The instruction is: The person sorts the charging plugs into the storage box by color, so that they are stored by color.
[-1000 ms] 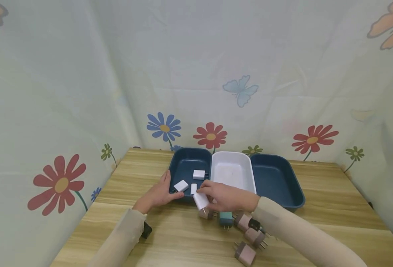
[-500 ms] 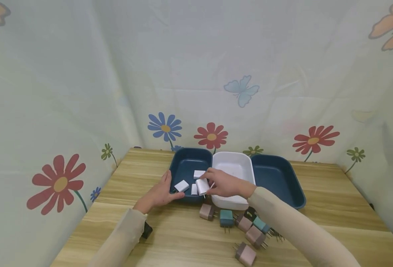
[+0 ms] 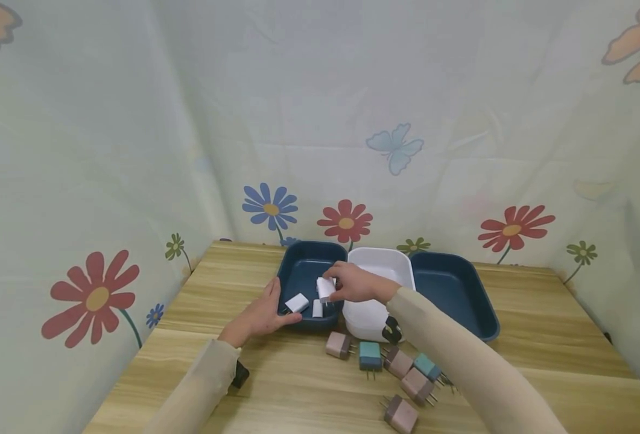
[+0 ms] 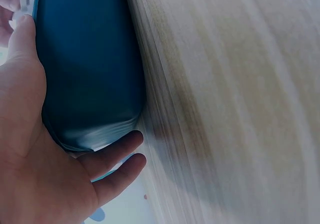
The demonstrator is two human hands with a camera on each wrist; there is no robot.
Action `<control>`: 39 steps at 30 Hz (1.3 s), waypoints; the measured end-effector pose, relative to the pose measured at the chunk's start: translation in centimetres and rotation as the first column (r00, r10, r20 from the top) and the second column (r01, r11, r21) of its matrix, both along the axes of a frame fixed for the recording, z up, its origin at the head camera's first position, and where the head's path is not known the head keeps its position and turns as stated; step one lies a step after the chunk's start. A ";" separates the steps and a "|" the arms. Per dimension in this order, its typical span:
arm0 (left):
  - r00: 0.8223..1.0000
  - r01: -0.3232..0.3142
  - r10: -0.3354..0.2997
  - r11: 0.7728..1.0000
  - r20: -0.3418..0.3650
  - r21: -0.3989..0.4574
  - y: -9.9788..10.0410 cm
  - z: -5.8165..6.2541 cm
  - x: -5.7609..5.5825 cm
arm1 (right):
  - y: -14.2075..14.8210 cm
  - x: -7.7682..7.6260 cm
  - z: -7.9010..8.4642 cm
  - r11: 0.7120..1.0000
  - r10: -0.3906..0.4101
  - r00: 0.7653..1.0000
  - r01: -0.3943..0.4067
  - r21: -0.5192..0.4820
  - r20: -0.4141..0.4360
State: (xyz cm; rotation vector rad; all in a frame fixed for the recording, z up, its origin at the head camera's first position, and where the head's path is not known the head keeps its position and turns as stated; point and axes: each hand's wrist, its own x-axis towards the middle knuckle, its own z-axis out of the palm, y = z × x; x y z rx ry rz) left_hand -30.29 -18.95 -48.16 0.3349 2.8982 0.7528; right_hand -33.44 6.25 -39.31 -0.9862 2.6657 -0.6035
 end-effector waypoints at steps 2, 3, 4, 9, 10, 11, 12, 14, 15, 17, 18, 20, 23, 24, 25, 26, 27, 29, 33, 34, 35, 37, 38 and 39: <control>1.000 -0.001 0.001 1.000 -0.002 -0.002 0.0 0.0 -0.1 | -0.2 -0.5 -0.2 1.000 -0.014 1.000 0.014 0.007 0.006; 1.000 -0.003 0.003 1.000 -0.004 -0.003 0.0 0.0 -0.1 | -0.3 -0.8 -0.4 1.000 -0.018 1.000 0.018 0.013 0.004; 1.000 -0.003 0.003 1.000 -0.008 -0.005 0.0 0.0 -0.1 | -0.4 -1.0 -0.5 1.000 -0.021 1.000 0.021 0.015 0.004; 1.000 -0.007 0.007 1.000 -0.005 -0.012 0.1 0.0 0.0 | -0.8 -2.0 -1.5 0.999 -0.038 0.999 0.038 0.015 -0.003; 1.000 -0.006 0.006 1.000 -0.004 -0.009 0.1 0.1 0.1 | -0.8 -2.1 -1.6 0.999 -0.044 0.999 0.044 0.011 0.000; 1.000 -0.006 0.006 1.000 -0.002 -0.006 0.1 0.2 0.1 | -0.9 -2.2 -1.7 0.999 -0.053 0.999 0.052 0.015 0.000; 1.000 -0.006 0.006 1.000 -0.001 -0.003 0.2 0.2 0.2 | -1.0 -2.3 -1.7 0.998 -0.062 0.998 0.062 0.016 0.004; 1.000 -0.005 0.005 1.000 -0.002 -0.003 0.2 0.4 0.3 | -1.1 -2.5 -1.8 0.997 -0.074 0.997 0.074 0.013 0.013; 1.000 -0.004 0.004 1.000 -0.004 0.000 0.2 0.5 0.3 | -1.2 -2.7 -1.9 0.997 -0.079 0.997 0.079 0.011 0.018; 1.000 -0.002 0.002 1.000 -0.006 -0.002 0.2 0.6 0.4 | -1.4 -2.9 -1.9 0.995 -0.095 0.995 0.094 0.011 0.029; 1.000 -0.002 0.002 1.000 -0.007 -0.002 0.2 0.7 0.4 | -1.4 -3.1 -2.0 0.995 -0.100 0.994 0.100 0.007 0.035; 1.000 0.000 0.000 1.000 -0.011 -0.001 0.1 0.8 0.5 | -1.6 -3.3 -2.1 0.993 -0.120 0.992 0.120 -0.004 0.047; 1.000 0.003 -0.003 1.000 -0.018 -0.001 0.2 0.8 0.5 | -1.7 -3.5 -2.2 0.987 -0.154 0.986 0.157 -0.038 0.066; 1.000 0.004 -0.004 1.000 -0.020 0.001 0.2 0.7 0.6 | -1.7 -3.6 -2.3 0.985 -0.161 0.984 0.166 -0.055 0.081; 1.000 0.007 -0.007 1.000 -0.022 0.002 0.2 0.7 0.5 | -1.7 -3.5 -2.3 0.982 -0.169 0.981 0.176 -0.072 0.094; 1.000 0.010 -0.010 1.000 -0.023 0.003 0.2 0.6 0.5 | -1.6 -3.5 -2.2 0.980 -0.170 0.981 0.179 -0.086 0.097; 1.000 0.012 -0.012 1.000 -0.024 0.006 0.2 0.6 0.5 | -1.5 -3.5 -2.2 0.979 -0.168 0.980 0.178 -0.098 0.105; 1.000 0.009 -0.009 1.000 -0.021 0.004 0.3 0.6 0.4 | -1.3 -3.3 -1.9 0.978 -0.158 0.981 0.171 -0.121 0.111; 1.000 -0.003 0.003 1.000 -0.014 0.000 0.2 0.5 0.2 | -0.7 -3.1 -1.4 0.977 -0.141 0.985 0.154 -0.148 0.099; 1.000 -0.004 0.004 1.000 -0.011 -0.003 0.1 0.5 0.2 | -0.6 -3.0 -1.3 0.976 -0.140 0.985 0.154 -0.152 0.098; 1.000 -0.004 0.004 1.000 -0.010 -0.002 0.1 0.4 0.1 | -0.4 -2.9 -1.2 0.976 -0.141 0.985 0.155 -0.152 0.101; 1.000 -0.002 0.002 1.000 -0.010 0.002 0.1 0.3 0.1 | -0.1 -2.8 -1.1 0.976 -0.143 0.984 0.158 -0.147 0.105; 1.000 -0.002 0.002 1.000 -0.009 0.006 0.1 0.3 0.0 | 0.0 -2.7 -1.0 0.977 -0.143 0.984 0.157 -0.146 0.105; 1.000 -0.003 0.003 1.000 -0.007 0.008 0.1 0.3 0.0 | 0.2 -2.7 -0.9 0.977 -0.143 0.984 0.157 -0.145 0.105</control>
